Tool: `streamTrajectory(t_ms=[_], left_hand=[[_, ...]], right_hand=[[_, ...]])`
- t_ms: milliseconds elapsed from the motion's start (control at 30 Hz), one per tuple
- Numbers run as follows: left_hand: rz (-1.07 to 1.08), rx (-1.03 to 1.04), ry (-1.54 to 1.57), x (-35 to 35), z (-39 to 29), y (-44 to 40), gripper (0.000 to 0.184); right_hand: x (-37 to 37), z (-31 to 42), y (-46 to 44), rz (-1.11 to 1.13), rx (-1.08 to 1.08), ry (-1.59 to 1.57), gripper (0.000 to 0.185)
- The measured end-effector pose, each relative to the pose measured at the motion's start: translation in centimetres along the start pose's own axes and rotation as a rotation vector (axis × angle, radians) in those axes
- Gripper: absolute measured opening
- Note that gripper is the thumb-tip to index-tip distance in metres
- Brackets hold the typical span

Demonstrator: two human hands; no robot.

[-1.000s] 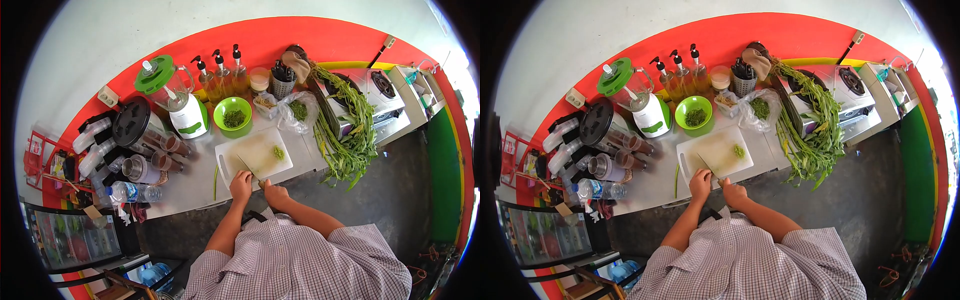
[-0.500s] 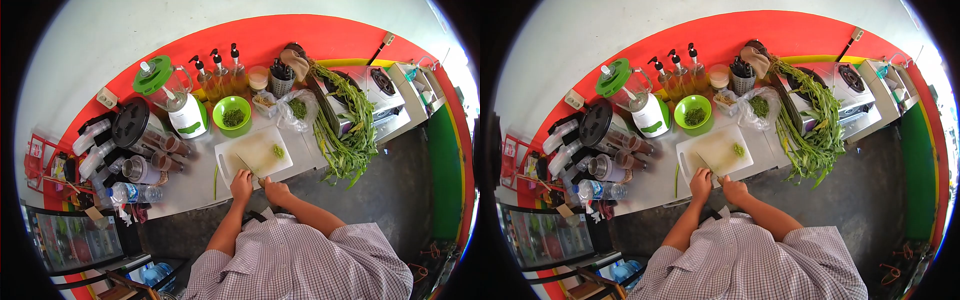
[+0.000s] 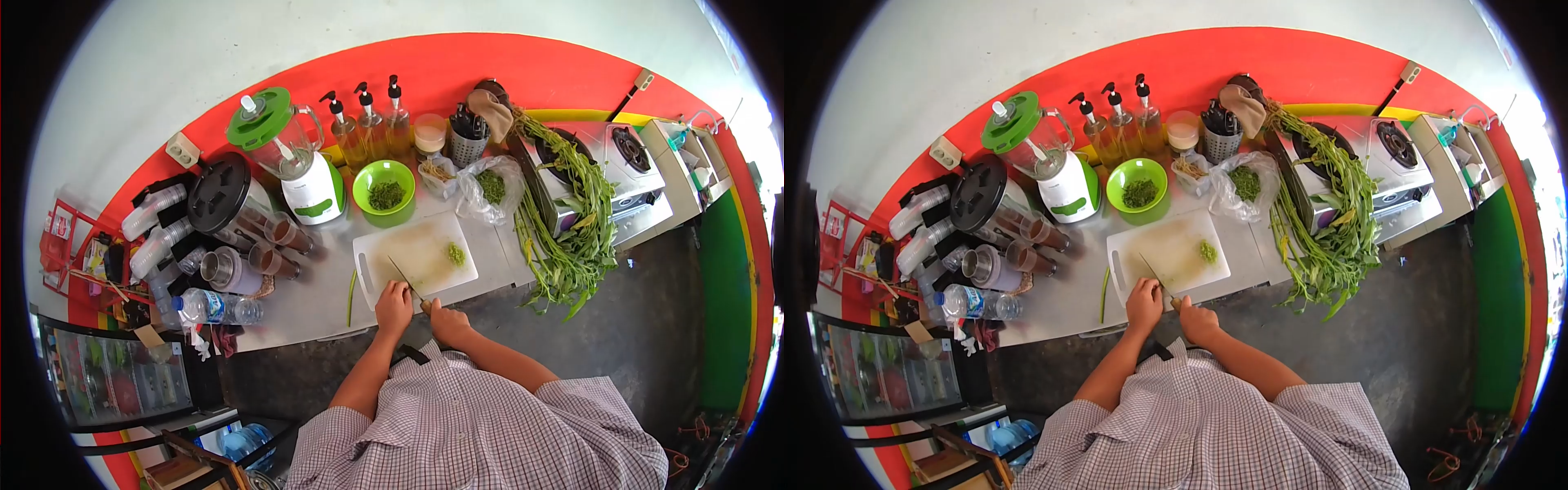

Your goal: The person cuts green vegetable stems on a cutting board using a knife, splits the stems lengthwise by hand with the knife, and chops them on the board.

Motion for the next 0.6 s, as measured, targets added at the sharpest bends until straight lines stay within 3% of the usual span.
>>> streamTrajectory(t_ms=[200, 267, 600], left_hand=[[0.023, -0.031, 0.016, 0.1, 0.3, 0.1, 0.009], [0.019, -0.031, 0.012, 0.2, 0.2, -0.3, 0.009], [-0.03, -0.06, 0.031, 0.2, 0.5, 0.6, 0.01]], right_hand=[[-1.4, 0.5, -1.0, 0.033, -0.074, 0.044, 0.041], [-1.4, 0.4, -0.6, -0.014, -0.09, 0.059, 0.033], [-0.4, 0.5, -1.3, -0.182, -0.081, 0.017, 0.03]])
Point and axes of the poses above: each hand's wrist, its own y-axis away from the middle knuckle, its own x-axis out of the palm, z = x × y, the point moved 8 cm from there along -y, towards the middle knuckle, and after that the axes turned 14 degrees about -z, right-handed, at the moved point
